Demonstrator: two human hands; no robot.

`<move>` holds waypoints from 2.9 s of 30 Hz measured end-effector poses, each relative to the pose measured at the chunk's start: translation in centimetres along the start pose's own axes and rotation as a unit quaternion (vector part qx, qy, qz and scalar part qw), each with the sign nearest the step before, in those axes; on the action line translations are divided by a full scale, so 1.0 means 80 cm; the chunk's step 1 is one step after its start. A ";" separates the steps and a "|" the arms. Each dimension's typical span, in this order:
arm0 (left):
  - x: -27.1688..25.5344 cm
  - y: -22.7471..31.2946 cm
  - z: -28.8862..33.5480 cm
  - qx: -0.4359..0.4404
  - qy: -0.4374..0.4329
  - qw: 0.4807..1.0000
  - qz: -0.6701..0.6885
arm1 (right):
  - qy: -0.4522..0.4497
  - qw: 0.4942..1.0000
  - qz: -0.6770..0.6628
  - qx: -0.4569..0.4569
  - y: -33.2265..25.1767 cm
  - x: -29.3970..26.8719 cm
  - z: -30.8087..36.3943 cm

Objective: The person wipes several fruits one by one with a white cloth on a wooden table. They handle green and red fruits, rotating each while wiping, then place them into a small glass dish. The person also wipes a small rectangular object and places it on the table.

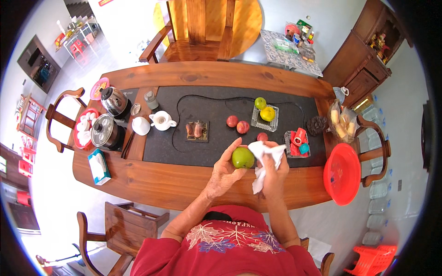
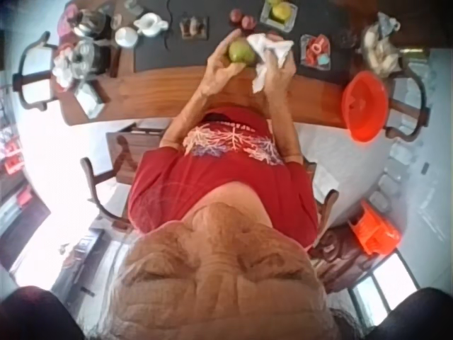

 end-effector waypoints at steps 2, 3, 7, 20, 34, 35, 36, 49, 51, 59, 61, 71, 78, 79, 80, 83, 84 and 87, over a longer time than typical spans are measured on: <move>0.002 -0.001 -0.001 0.019 -0.004 1.000 -0.011 | -0.090 0.972 0.129 -0.173 -0.002 0.012 0.010; 0.002 0.003 0.000 0.024 -0.008 0.999 -0.037 | -0.137 0.895 0.309 -0.292 -0.013 0.013 0.011; 0.005 0.002 0.003 0.022 -0.031 0.991 -0.128 | -0.096 0.916 0.278 -0.272 -0.005 0.022 0.006; -0.007 -0.018 0.000 -0.041 0.005 0.976 0.216 | -0.112 0.963 0.170 -0.177 0.016 0.004 0.007; -0.001 -0.008 0.011 -0.102 -0.029 0.990 0.089 | -0.100 0.967 0.173 -0.156 0.014 0.007 -0.007; 0.002 -0.009 0.009 -0.085 -0.023 0.989 0.120 | -0.077 0.988 0.114 -0.074 0.020 0.006 -0.005; 0.005 -0.011 0.007 -0.068 -0.017 0.986 0.151 | -0.071 0.987 0.116 -0.085 0.022 0.007 -0.003; -0.017 -0.026 0.003 -0.130 0.107 0.860 0.481 | -0.166 0.864 0.335 -0.337 0.041 0.000 0.030; -0.023 -0.029 0.003 -0.111 0.116 0.886 0.434 | -0.173 0.865 0.338 -0.328 0.048 -0.004 0.031; -0.011 -0.028 -0.002 -0.154 0.090 0.879 0.442 | -0.079 0.935 0.238 -0.250 0.028 -0.005 0.013; -0.009 -0.034 -0.003 -0.139 0.080 0.877 0.453 | -0.112 0.913 0.274 -0.283 0.020 0.005 0.016; -0.026 -0.040 -0.001 -0.147 0.112 0.862 0.472 | -0.152 0.879 0.345 -0.292 0.044 -0.009 0.027; -0.031 -0.045 -0.001 -0.150 0.062 0.852 0.497 | -0.049 0.929 0.285 -0.232 0.022 -0.016 0.012; -0.023 -0.045 -0.001 -0.158 0.089 0.861 0.475 | -0.083 0.913 0.298 -0.266 0.015 -0.009 0.014; -0.019 -0.045 -0.001 -0.164 0.116 0.869 0.452 | -0.117 0.895 0.310 -0.300 0.012 -0.003 0.016; -0.022 -0.046 0.003 -0.211 0.112 0.878 0.414 | -0.125 0.872 0.345 -0.323 0.030 0.006 0.025; -0.022 -0.046 0.002 -0.194 0.111 0.900 0.375 | -0.117 0.876 0.341 -0.320 0.033 0.005 0.023; -0.013 -0.036 0.002 -0.148 0.081 0.935 0.312 | -0.095 0.913 0.287 -0.273 0.024 0.002 0.005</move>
Point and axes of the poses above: each hand's wrist, its own z-axis away from the middle knuckle, its own x-axis out of the palm, y = z × x, the point moved 1 cm from there along -z, towards the middle knuckle, and after that the axes turned 1 degree about x, right-handed, at the moved point
